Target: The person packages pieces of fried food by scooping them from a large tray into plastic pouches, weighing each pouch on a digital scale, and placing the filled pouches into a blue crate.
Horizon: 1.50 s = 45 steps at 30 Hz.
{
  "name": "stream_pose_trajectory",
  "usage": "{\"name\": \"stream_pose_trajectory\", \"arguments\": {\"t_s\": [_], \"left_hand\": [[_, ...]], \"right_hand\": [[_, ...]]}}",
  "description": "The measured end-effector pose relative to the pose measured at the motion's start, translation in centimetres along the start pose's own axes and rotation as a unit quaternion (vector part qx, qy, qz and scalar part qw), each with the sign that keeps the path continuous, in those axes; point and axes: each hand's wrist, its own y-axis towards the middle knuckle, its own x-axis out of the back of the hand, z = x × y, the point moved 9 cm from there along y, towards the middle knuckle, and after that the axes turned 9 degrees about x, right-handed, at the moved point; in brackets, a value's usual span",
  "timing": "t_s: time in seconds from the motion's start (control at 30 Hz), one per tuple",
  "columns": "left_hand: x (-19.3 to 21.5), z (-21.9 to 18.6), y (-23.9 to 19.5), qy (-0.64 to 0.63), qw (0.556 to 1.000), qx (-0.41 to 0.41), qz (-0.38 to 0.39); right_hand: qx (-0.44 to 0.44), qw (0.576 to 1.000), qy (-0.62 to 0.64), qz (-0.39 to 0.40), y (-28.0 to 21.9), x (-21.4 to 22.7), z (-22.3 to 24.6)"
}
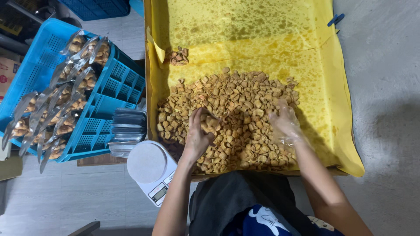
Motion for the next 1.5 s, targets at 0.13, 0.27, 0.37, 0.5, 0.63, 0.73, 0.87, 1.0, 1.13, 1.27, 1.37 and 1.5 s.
{"name": "stream_pose_trajectory", "arguments": {"t_s": [0.13, 0.27, 0.37, 0.5, 0.63, 0.73, 0.87, 1.0, 1.13, 1.27, 1.37, 1.5], "left_hand": [[-0.1, 4.1, 0.6, 0.049, 0.997, 0.057, -0.017], [1.2, 3.4, 0.7, 0.147, 0.983, -0.06, -0.096], [1.5, 5.5, 1.3, 0.03, 0.996, 0.08, -0.037], [2.5, 4.5, 1.2, -0.051, 0.997, 0.042, -0.034], [2.7, 3.6, 0.7, -0.08, 0.996, 0.034, -0.005], [2.9, 2.2, 0.7, -0.131, 0.991, 0.016, 0.008], [2.2, 0.4, 0.4, -0.13, 0.99, 0.02, 0.049], [0.0, -1.8, 1.3, -0.091, 0.993, 0.01, 0.074], [-2.6, -2.7, 2.9, -0.062, 0.996, -0.005, 0.069], [-3.3, -2.0, 3.5, -0.083, 0.996, -0.023, 0.035], [-3.5, -1.3, 3.5, -0.104, 0.994, 0.001, 0.031], [-3.4, -1.8, 2.7, -0.147, 0.988, 0.011, 0.043]], "right_hand": [[-0.028, 0.991, -0.124, 0.034, 0.7, -3.7, 0.5], [0.063, 0.954, -0.274, 0.108, 1.8, -11.8, 2.5], [0.15, 0.926, -0.31, 0.153, 1.6, -17.9, 1.7], [0.171, 0.94, -0.272, 0.113, 3.0, -17.8, -1.4], [0.258, 0.938, -0.223, 0.063, 2.8, -17.6, -1.0], [0.224, 0.973, -0.004, 0.05, 3.0, -16.1, -0.3], [0.101, 0.827, 0.548, 0.079, 0.8, -10.7, 2.6], [0.302, 0.59, 0.73, 0.168, -0.9, -1.4, 13.4], [0.277, 0.59, 0.753, 0.086, -1.5, 0.3, 18.7], [0.3, 0.628, 0.718, 0.008, -1.0, 0.5, 20.0], [0.277, 0.664, 0.694, 0.034, 0.4, -1.3, 18.3], [0.192, 0.728, 0.651, 0.097, 1.0, -4.4, 16.4]]}}
